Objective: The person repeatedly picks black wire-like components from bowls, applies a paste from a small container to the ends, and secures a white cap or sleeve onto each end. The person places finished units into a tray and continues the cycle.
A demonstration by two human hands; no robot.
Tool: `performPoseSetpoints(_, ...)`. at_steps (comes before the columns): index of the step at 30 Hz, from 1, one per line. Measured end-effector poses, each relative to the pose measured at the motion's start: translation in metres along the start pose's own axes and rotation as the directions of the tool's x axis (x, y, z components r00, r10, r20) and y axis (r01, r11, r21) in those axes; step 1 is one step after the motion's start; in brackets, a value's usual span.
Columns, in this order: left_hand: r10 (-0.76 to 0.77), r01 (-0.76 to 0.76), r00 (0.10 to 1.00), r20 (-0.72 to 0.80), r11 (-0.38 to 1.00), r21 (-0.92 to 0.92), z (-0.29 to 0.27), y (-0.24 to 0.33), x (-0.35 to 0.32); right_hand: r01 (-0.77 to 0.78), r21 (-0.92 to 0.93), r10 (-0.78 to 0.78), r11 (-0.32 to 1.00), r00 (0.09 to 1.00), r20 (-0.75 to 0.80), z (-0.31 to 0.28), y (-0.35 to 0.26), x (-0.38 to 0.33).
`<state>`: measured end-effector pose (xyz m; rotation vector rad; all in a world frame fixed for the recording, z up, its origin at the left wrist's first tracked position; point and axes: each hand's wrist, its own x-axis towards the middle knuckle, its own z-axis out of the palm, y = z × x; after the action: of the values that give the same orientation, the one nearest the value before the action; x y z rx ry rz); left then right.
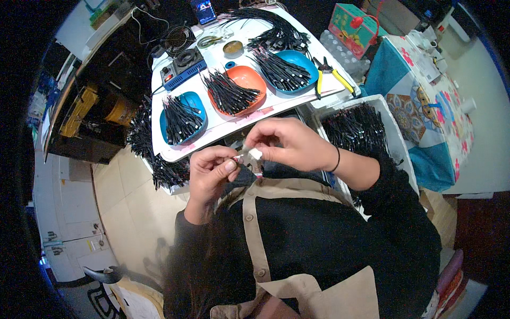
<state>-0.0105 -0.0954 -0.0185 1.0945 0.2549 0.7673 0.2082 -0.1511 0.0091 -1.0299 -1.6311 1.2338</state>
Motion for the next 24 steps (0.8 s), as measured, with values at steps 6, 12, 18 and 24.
performPoseSetpoints(6, -0.134, 0.123, 0.991, -0.005, 0.920, -0.372, 0.003, -0.015, -0.005, 0.449, -0.617, -0.560, 0.647, 0.828, 0.015, 0.008, -0.010, 0.004)
performPoseSetpoints(12, -0.163, 0.154, 0.987, 0.016, 0.893, -0.423, 0.010, -0.019, -0.008, 0.437, -0.654, -0.544, 0.617, 0.837, 0.046, 0.013, -0.010, 0.002)
performPoseSetpoints(18, 0.160, -0.276, 0.960, 0.232, 0.702, 0.657, 0.000, 0.001, 0.000, -0.447, 0.570, 0.389, 0.690, 0.892, 0.228, 0.017, 0.000, -0.015)
performPoseSetpoints(24, -0.042, -0.035, 0.980, 0.195, 0.927, 0.373, -0.008, 0.030, 0.017, -0.188, 0.402, 0.179, 0.896, 0.982, 0.060, 0.008, -0.015, -0.002)
